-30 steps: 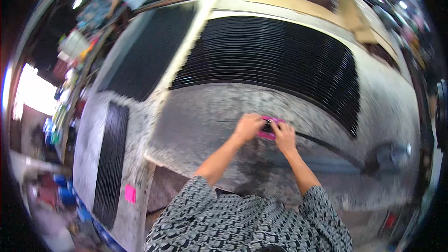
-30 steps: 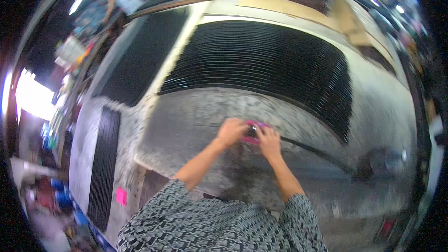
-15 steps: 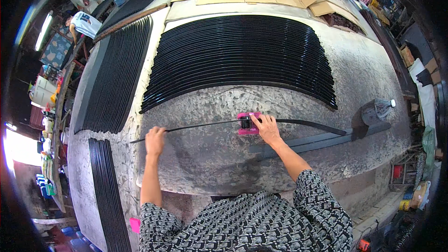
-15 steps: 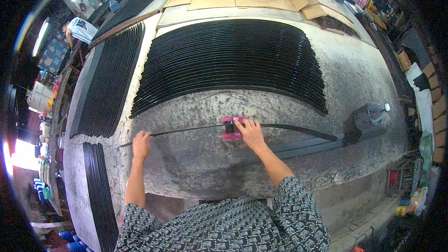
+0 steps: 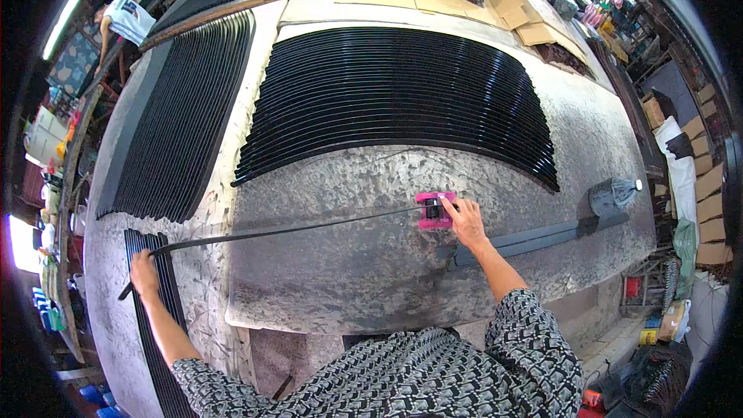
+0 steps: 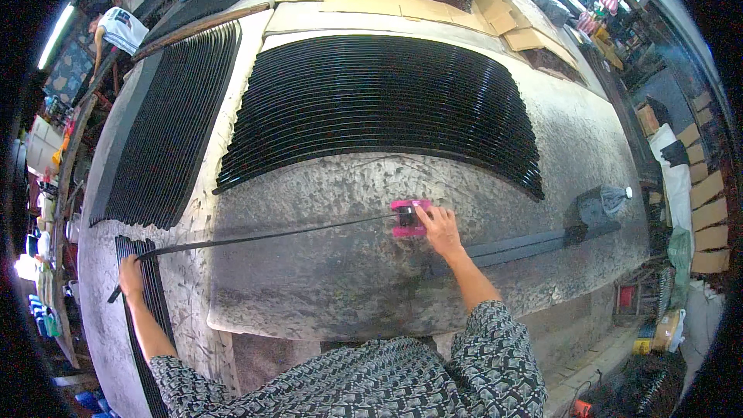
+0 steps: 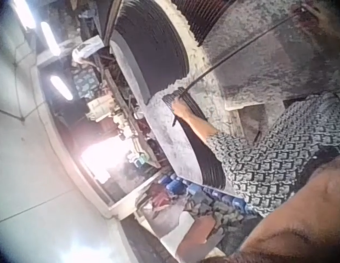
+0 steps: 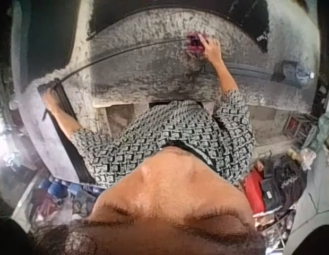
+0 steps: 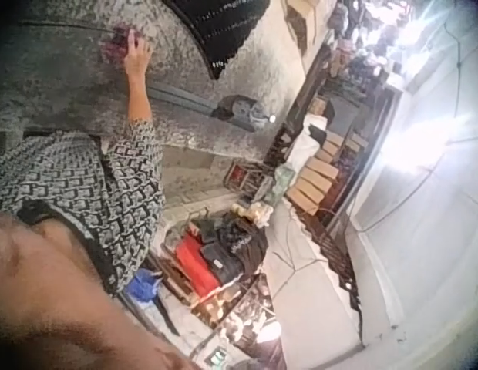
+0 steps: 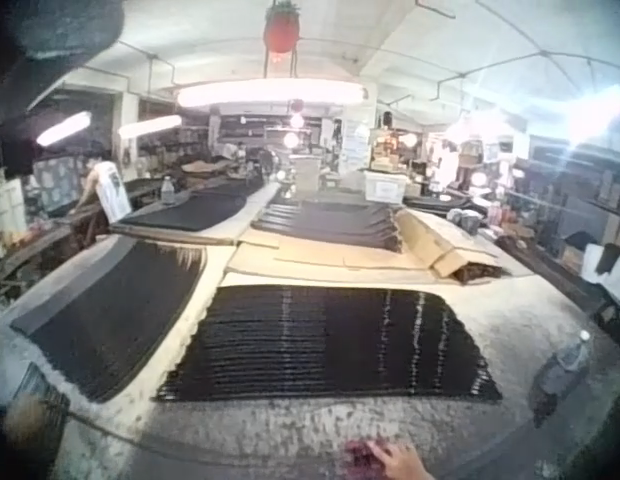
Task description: Applying edge paint to long leather straps using a roller tool.
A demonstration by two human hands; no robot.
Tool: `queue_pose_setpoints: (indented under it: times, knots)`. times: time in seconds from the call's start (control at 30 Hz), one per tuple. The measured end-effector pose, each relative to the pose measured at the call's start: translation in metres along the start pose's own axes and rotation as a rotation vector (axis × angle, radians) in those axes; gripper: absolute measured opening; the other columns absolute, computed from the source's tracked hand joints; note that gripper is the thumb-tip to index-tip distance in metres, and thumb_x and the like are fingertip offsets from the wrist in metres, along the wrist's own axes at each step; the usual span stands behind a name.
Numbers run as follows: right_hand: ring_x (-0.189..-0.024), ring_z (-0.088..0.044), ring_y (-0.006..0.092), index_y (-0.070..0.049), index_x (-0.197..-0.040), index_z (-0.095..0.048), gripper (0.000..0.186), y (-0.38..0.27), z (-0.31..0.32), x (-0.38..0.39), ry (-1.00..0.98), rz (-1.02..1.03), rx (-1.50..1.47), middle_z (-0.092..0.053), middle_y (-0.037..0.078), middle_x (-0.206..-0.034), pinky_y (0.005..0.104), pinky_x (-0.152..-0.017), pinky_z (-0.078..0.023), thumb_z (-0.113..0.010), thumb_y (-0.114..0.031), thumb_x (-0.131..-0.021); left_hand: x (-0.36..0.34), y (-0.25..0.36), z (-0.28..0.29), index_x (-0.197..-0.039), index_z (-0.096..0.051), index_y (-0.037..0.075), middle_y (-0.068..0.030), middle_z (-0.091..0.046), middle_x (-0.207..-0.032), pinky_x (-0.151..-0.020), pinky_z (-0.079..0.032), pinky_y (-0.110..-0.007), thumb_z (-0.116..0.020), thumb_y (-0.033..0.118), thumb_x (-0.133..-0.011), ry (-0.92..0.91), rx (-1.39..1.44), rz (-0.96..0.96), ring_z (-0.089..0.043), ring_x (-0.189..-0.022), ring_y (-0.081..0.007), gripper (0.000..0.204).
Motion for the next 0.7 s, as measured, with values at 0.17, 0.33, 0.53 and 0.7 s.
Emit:
queue_pose_setpoints:
  times: [0.17,0.33,0.53,0.7]
  knots:
    - [-0.104,-0.054,0.0276,-0.014,-0.135,-0.058,0.058,-0.045,-0.014,-0.023,0.059,0.044,-0.051,-0.053,0.007,-0.107,0.0448,-0.097,-0.041,-0.061,0.001,-0.079,-0.003,-0.127,0.013,-0.113,-0.061,0.016,-0.0134,-0.060,-0.113,-0.086,-0.049,-0.052,-0.057,0.021,-0.095,-0.051,-0.205,0.213,-0.057,-0.109,-0.0360,0.019]
    - [-0.098,-0.056,0.0255,-0.013,-0.130,-0.061,0.054,-0.100,-0.030,-0.044,0.087,0.058,-0.162,-0.057,0.006,-0.103,0.0406,-0.091,-0.040,-0.057,0.000,-0.078,0.004,-0.175,0.070,-0.119,-0.061,0.016,-0.0131,-0.059,-0.119,-0.089,-0.049,-0.056,-0.058,0.024,-0.096,-0.072,-0.331,0.306,-0.055,-0.116,-0.0359,0.025]
    - [-0.101,-0.058,0.0232,-0.017,-0.126,-0.064,0.048,-0.070,0.000,-0.048,-0.027,0.033,-0.112,-0.060,0.004,-0.105,0.0400,-0.092,-0.041,-0.059,-0.004,-0.080,0.037,-0.176,0.094,-0.116,-0.061,0.012,-0.0134,-0.060,-0.117,-0.084,-0.050,-0.054,-0.059,0.029,-0.095,-0.110,-0.374,0.260,-0.058,-0.112,-0.0370,0.027]
    - [-0.091,-0.062,0.0250,-0.014,-0.105,-0.072,0.027,0.081,0.182,-0.042,0.137,-0.051,0.202,-0.069,0.004,-0.097,0.0441,-0.080,-0.046,-0.057,-0.003,-0.085,0.064,0.003,0.074,-0.091,-0.064,0.007,-0.0187,-0.068,-0.092,-0.077,-0.049,-0.052,-0.057,0.042,-0.095,-0.181,-0.088,0.043,-0.065,-0.089,-0.0411,0.035]
Point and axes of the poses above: each hand's wrist, its own x-axis away from the middle knuckle, its own z-axis out of the back of the hand, y = z × x, the point moved 4 cm from there along -x, towards the middle knuckle
